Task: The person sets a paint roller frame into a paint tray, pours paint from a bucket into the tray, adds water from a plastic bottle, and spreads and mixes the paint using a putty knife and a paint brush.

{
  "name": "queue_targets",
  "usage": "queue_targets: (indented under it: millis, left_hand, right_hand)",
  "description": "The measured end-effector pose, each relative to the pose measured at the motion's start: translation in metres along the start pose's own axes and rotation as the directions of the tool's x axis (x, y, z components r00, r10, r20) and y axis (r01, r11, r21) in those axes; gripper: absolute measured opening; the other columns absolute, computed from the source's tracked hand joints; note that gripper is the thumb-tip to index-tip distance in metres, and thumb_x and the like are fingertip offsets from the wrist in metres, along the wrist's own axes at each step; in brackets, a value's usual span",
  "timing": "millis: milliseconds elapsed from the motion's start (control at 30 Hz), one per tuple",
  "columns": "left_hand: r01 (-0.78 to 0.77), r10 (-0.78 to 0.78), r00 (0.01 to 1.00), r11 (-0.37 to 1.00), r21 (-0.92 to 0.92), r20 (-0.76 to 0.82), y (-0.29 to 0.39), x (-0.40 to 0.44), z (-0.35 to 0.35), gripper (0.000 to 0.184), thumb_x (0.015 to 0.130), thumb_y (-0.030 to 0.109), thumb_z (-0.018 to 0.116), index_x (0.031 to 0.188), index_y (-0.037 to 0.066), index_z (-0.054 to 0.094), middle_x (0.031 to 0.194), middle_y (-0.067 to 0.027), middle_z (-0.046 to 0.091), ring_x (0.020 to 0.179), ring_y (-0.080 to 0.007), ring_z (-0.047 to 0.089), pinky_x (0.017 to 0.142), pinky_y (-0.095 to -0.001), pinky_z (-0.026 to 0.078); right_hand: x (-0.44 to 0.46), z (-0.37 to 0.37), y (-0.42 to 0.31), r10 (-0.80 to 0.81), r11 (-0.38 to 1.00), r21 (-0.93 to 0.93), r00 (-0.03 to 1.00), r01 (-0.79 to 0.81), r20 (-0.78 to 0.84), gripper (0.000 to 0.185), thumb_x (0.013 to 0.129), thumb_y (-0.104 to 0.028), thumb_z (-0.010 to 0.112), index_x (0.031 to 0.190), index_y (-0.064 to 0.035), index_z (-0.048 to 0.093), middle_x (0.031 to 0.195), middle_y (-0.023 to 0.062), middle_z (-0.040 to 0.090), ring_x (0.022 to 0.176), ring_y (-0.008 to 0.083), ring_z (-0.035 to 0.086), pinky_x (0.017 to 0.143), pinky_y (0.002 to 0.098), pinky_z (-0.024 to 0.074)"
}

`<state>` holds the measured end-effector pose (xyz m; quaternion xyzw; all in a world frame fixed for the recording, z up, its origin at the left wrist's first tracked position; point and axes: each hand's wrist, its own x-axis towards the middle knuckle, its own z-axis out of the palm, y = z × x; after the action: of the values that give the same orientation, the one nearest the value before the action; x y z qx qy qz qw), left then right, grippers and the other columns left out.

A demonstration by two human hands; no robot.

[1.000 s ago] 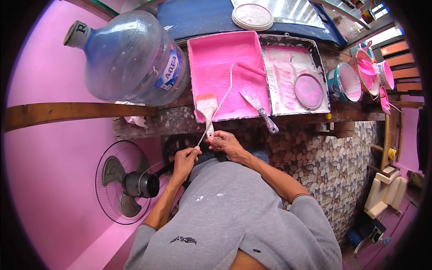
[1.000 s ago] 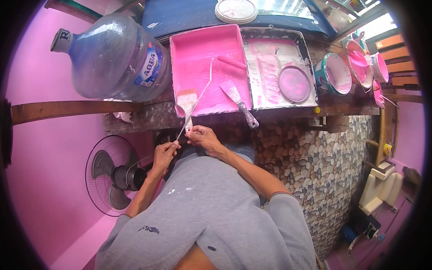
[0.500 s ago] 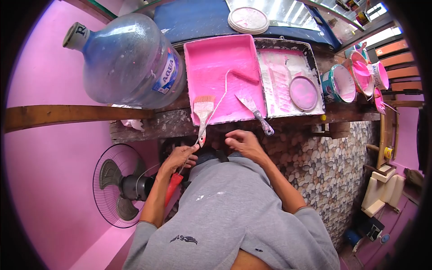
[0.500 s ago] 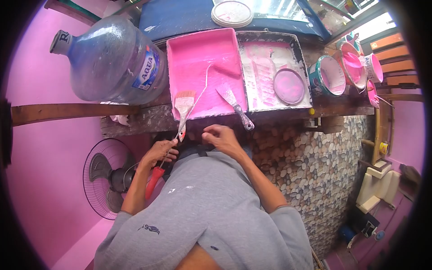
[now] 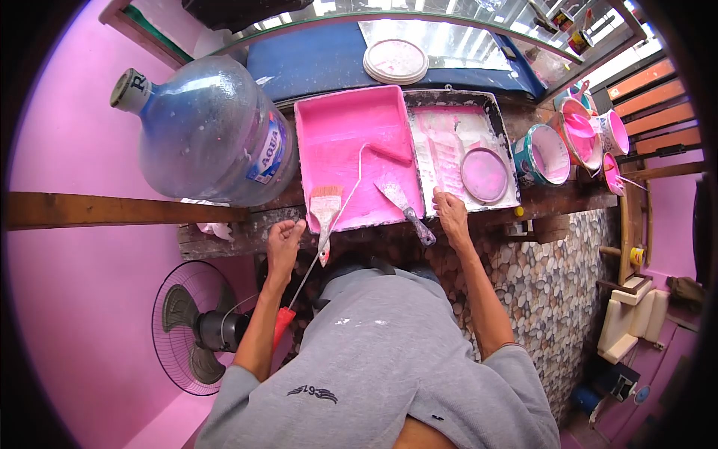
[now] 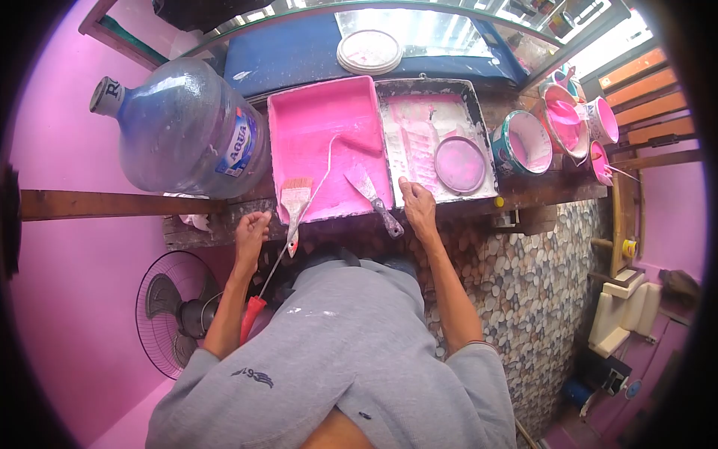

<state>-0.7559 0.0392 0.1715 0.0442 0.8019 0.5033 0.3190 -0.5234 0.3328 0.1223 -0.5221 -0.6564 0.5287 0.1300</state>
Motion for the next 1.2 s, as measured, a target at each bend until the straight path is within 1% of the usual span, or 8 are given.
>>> queue_targets:
  millis: [100,200,433,533,700,900,1067,1200]
  left_hand:
    - [0.070,-0.016,0.905,0.991,-0.111,0.426,0.028,-0.055,-0.009,0.031,0.089,0.029,0.062,0.107,0.003,0.060,0.089,-0.0025,0.063,0.075,-0.0077,0.058,0.063,-0.0201,0.044]
    - [0.176,-0.147,0.847,0.984,-0.008,0.510,0.031,-0.096,0.027,0.034,0.092,0.033,0.057,0.109,0.004,0.062,0.091,-0.0021,0.063,0.088,-0.0086,0.059,0.073,-0.0242,0.047]
    - [0.338,-0.267,0.927,0.899,-0.277,0.264,-0.060,-0.077,0.123,0.055,0.092,0.044,0.056,0.129,0.005,0.042,0.120,-0.0102,0.053,0.109,-0.0209,0.054,0.090,-0.0349,0.045]
    - [0.102,-0.213,0.974,0.707,-0.700,-0.073,-0.091,-0.051,0.153,0.069,0.088,0.048,0.061,0.136,0.007,0.030,0.123,-0.0106,0.048,0.108,-0.0233,0.054,0.086,-0.0350,0.047]
    - [-0.016,-0.336,0.836,0.775,-0.631,-0.434,-0.067,-0.031,0.171,0.074,0.081,0.053,0.067,0.132,0.005,0.041,0.117,-0.0077,0.051,0.094,-0.0175,0.055,0.072,-0.0295,0.049]
    - [-0.142,-0.241,0.786,0.825,-0.546,-0.569,-0.050,-0.016,0.168,0.078,0.081,0.058,0.063,0.128,-0.003,0.049,0.111,-0.0090,0.059,0.094,-0.0151,0.056,0.075,-0.0294,0.049]
    - [-0.115,-0.362,0.838,0.614,-0.781,-0.409,-0.077,0.008,0.160,0.082,0.079,0.053,0.069,0.139,0.005,0.039,0.141,-0.0063,0.038,0.130,-0.0209,0.031,0.105,-0.0400,0.027]
    - [-0.241,-0.282,0.792,0.672,-0.701,-0.542,-0.055,0.009,0.165,0.065,0.083,0.042,0.070,0.124,-0.004,0.052,0.125,-0.0098,0.053,0.117,-0.0180,0.046,0.103,-0.0334,0.032]
  right_hand:
    - [0.006,0.008,-0.005,-0.049,0.996,0.077,0.999,0.049,0.001,0.054,0.092,-0.046,0.051,0.081,0.0056,0.062,0.064,0.0094,0.055,0.064,0.0156,0.051,0.063,0.0332,0.0416]
    - [0.013,0.010,-0.009,0.028,0.999,-0.048,0.994,-0.023,0.105,0.052,0.091,-0.045,0.055,0.095,0.0060,0.065,0.078,0.0082,0.062,0.070,0.0138,0.057,0.065,0.0277,0.0470]
    - [0.023,0.013,-0.015,0.012,1.000,-0.022,0.990,-0.009,0.142,0.040,0.090,-0.032,0.055,0.096,0.0060,0.067,0.067,0.0081,0.060,0.065,0.0143,0.054,0.062,0.0322,0.0431]
    - [0.031,0.010,-0.008,0.046,0.998,0.032,0.972,-0.054,0.231,0.039,0.089,-0.030,0.056,0.102,0.0050,0.065,0.074,0.0074,0.062,0.065,0.0131,0.055,0.061,0.0293,0.0446]
    - [0.040,0.006,-0.011,0.057,0.991,0.092,0.943,-0.092,0.329,0.038,0.088,-0.029,0.060,0.105,0.0045,0.063,0.077,0.0056,0.062,0.063,0.0110,0.054,0.057,0.0254,0.0448]
    - [0.043,0.003,-0.016,0.081,0.992,0.056,0.917,-0.112,0.391,0.038,0.086,-0.029,0.065,0.105,0.0044,0.063,0.073,0.0041,0.059,0.060,0.0099,0.053,0.055,0.0247,0.0434]
    - [0.047,0.004,-0.013,0.090,0.986,0.088,0.901,-0.140,0.424,0.039,0.084,-0.031,0.068,0.102,0.0034,0.062,0.073,0.0054,0.059,0.061,0.0109,0.055,0.056,0.0240,0.0456]
    - [0.046,0.004,-0.012,0.107,0.983,0.087,0.891,-0.161,0.441,0.042,0.082,-0.032,0.071,0.102,0.0043,0.062,0.077,0.0065,0.061,0.062,0.0113,0.055,0.058,0.0238,0.0465]
